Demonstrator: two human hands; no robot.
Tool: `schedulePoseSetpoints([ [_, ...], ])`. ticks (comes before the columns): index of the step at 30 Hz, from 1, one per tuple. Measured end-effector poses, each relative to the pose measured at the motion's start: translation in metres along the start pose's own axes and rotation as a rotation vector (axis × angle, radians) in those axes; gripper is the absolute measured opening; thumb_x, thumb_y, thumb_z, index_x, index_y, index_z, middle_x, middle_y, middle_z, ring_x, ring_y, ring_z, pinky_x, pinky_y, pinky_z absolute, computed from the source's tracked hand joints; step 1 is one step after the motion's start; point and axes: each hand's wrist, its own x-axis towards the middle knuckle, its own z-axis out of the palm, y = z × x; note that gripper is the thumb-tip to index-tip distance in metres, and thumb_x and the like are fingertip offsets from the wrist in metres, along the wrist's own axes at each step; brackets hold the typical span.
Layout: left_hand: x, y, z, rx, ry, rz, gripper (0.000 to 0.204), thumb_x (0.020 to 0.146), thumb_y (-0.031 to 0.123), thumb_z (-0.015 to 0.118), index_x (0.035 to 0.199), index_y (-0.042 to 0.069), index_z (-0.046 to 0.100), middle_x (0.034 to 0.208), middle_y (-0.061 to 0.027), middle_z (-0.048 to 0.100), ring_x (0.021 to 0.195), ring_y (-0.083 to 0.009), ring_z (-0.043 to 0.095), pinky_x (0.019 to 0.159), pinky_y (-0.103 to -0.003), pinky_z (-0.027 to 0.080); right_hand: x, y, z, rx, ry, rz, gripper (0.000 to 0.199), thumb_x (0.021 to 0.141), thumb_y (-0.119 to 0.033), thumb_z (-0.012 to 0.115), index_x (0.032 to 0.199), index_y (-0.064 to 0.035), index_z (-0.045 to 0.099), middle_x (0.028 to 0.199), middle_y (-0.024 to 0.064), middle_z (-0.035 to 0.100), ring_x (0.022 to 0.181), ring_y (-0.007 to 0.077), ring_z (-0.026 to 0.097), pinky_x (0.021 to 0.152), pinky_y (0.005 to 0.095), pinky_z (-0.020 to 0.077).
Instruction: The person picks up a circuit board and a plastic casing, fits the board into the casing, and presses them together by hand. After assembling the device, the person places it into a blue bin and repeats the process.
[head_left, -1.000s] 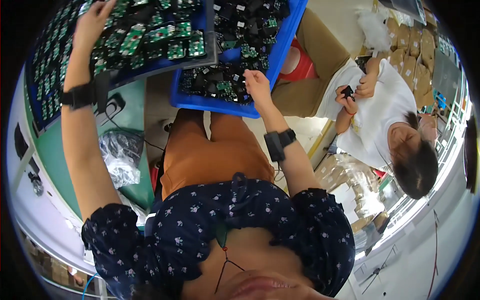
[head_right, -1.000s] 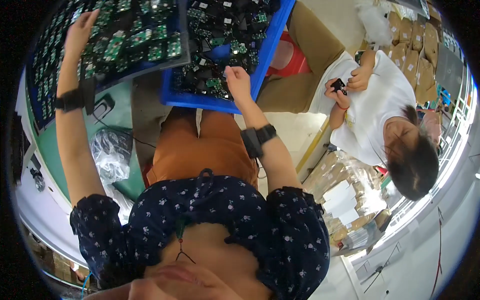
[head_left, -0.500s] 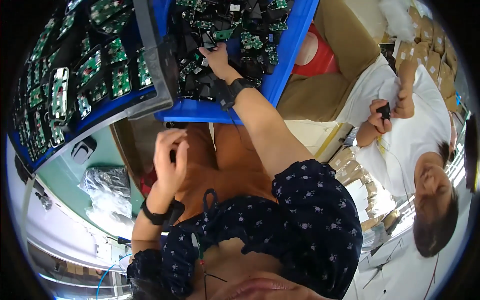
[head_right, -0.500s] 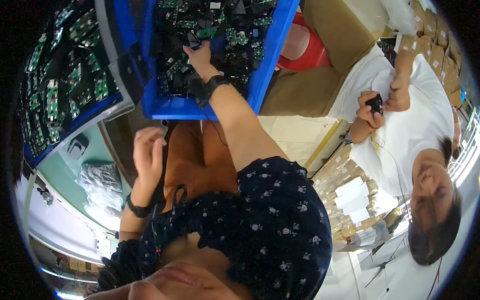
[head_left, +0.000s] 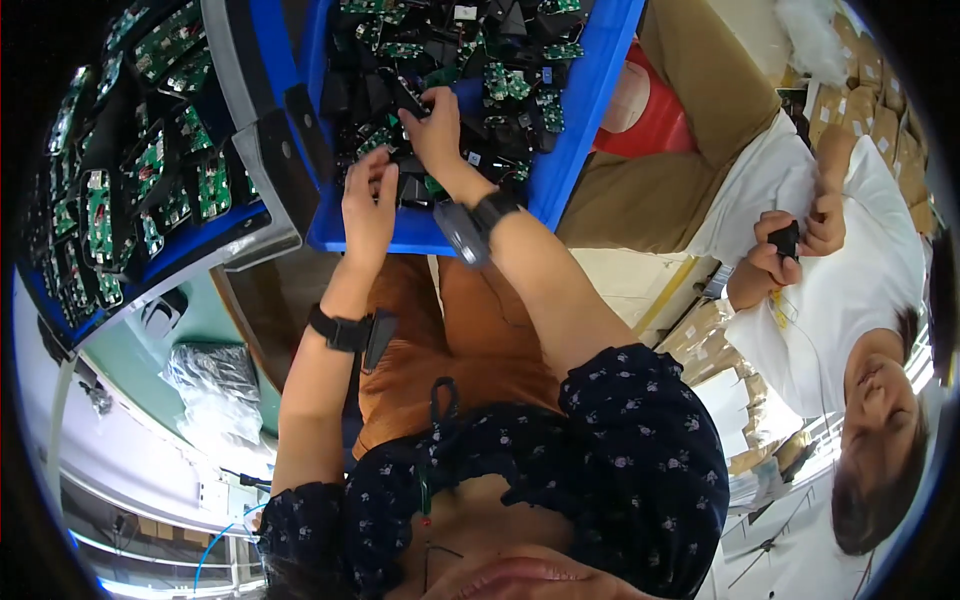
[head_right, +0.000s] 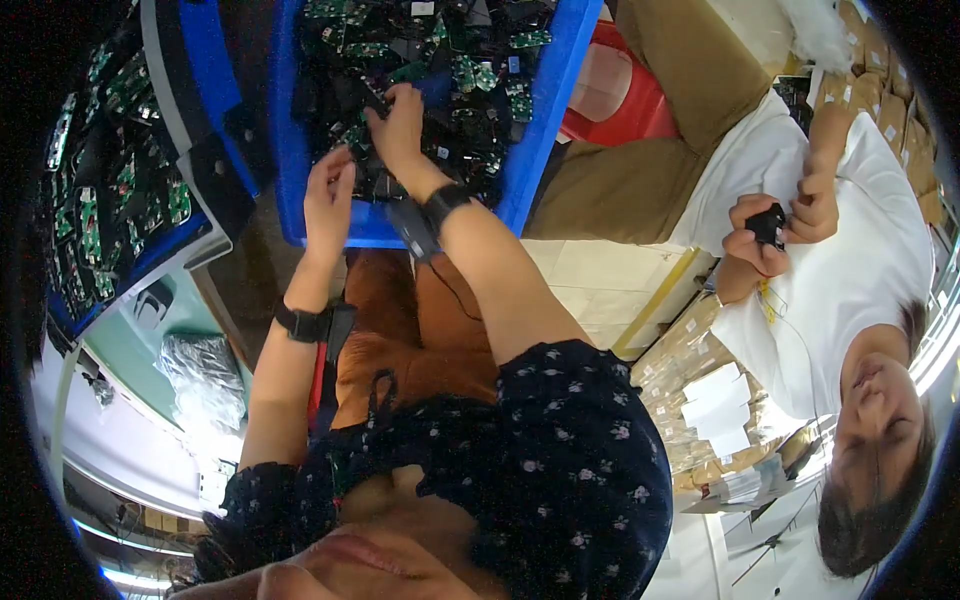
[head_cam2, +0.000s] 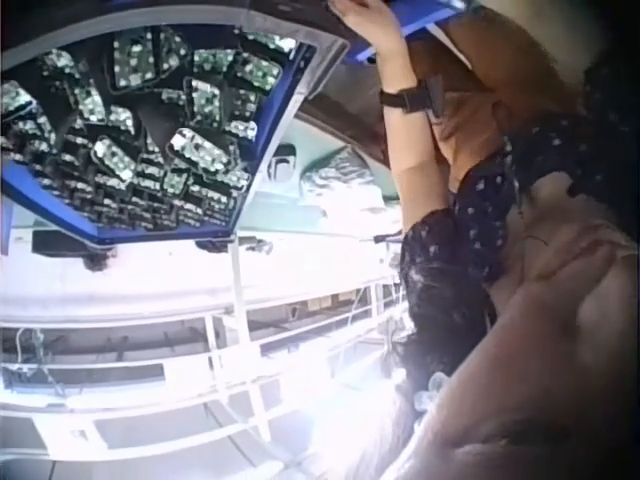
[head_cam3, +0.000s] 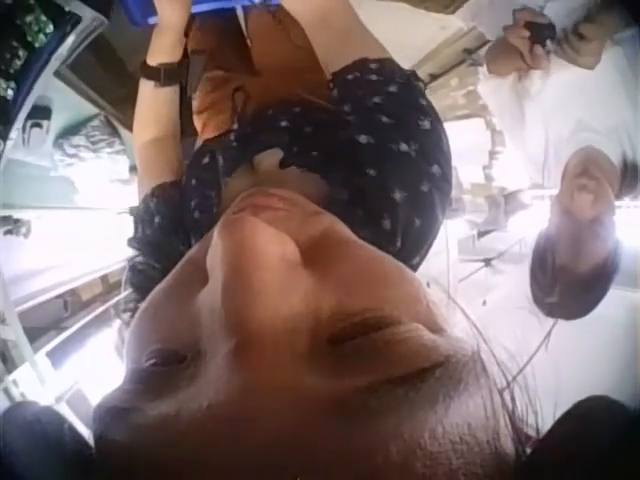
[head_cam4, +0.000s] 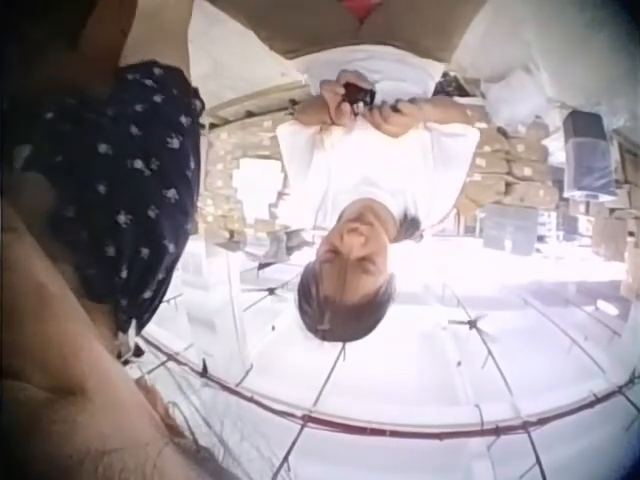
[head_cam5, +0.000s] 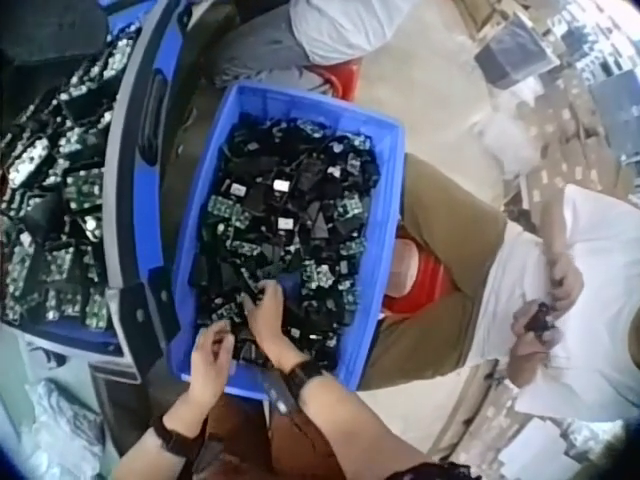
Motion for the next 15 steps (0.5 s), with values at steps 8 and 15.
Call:
schedulePoseSetpoints([
  [8, -0.022, 0.085, -0.007, -0.584, -0.305, -0.489, 0.042, 0.089, 0.022, 0.058, 0.123, 0.004, 0.044, 0.091, 0.0023, 0.056, 0.069, -0.0045, 0.046, 0.061, -0.019, 0.040, -0.077, -0.121, -0.123, -0.134, 0.084, -0.269, 0.038, 0.068, -0.005, 0.071, 0.098, -0.0042, 0.048, 0.099, 0.0145, 0.049, 0.086, 0.0312, 0.052, 0.069, 0.0362, 0.0454],
  [15, -0.047, 0.176, -0.061, -0.527, -0.391, -0.226, 0.043, 0.088, 0.007, 0.052, 0.129, 0.005, 0.039, 0.103, -0.0052, 0.056, 0.080, -0.0072, 0.052, 0.060, -0.019, 0.045, -0.088, -0.202, -0.223, 0.167, -0.115, -0.260, 0.035, 0.078, -0.008, 0.065, 0.111, -0.0032, 0.055, 0.108, 0.0117, 0.049, 0.093, 0.0220, 0.051, 0.077, 0.0290, 0.0423],
])
